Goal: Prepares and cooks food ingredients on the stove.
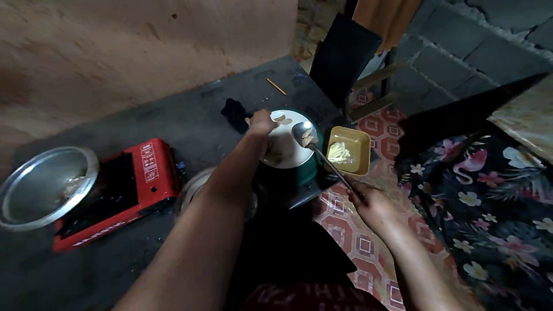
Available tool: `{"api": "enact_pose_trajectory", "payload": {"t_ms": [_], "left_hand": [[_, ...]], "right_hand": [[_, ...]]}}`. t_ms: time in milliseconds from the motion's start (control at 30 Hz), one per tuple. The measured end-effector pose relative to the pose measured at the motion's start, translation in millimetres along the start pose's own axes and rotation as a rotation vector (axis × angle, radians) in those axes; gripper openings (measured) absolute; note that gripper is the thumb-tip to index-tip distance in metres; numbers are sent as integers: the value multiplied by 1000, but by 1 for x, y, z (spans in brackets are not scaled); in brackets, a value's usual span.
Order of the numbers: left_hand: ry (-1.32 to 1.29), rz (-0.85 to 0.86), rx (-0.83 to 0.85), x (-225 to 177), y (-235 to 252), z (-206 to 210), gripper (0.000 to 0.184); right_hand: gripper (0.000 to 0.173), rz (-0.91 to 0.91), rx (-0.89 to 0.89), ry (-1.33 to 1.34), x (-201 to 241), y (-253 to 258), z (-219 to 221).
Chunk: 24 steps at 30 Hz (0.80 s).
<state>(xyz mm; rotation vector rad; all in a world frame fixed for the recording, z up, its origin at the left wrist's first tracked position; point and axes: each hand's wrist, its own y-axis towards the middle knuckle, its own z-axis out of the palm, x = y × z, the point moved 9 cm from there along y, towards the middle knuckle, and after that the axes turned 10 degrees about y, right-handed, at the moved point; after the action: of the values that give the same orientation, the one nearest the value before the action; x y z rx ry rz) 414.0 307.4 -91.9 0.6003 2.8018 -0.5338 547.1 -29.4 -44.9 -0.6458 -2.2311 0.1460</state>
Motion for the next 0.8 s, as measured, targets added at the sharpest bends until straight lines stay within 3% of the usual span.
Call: {"api": "enact_pose_trajectory", "payload": {"t_ms": [67,133,233,300,367,533,667,733,800], "left_hand": [[-31,52,8,1,-3,-5,39],[-42,203,165,-4,-15,-1,24],[55,374,440,-5,-35,24,34],[250,364,368,12,-24,39,46],[304,356,272,25,-18,41,41],[142,480,176,24,-33,24,28],[68,457,145,29,-36,13,22],[43,444,116,31,-35,11,26],[44,413,143,32,-34,16,42]], "right_hand": [[41,-11,-11,8,-1,0,0],[40,-6,-10,9,-2,0,0],[40,7,-12,5,-1,-1,-1],[39,12,-6,0,-2,-1,0],[40,23,6,-17,0,-3,1],[40,15,11,-55,9,-10,0],[40,31,3,-58,10,-14,-1],[40,31,2,-63,9,-15,0],[41,40,-4,-68,9,-17,-1]]}}
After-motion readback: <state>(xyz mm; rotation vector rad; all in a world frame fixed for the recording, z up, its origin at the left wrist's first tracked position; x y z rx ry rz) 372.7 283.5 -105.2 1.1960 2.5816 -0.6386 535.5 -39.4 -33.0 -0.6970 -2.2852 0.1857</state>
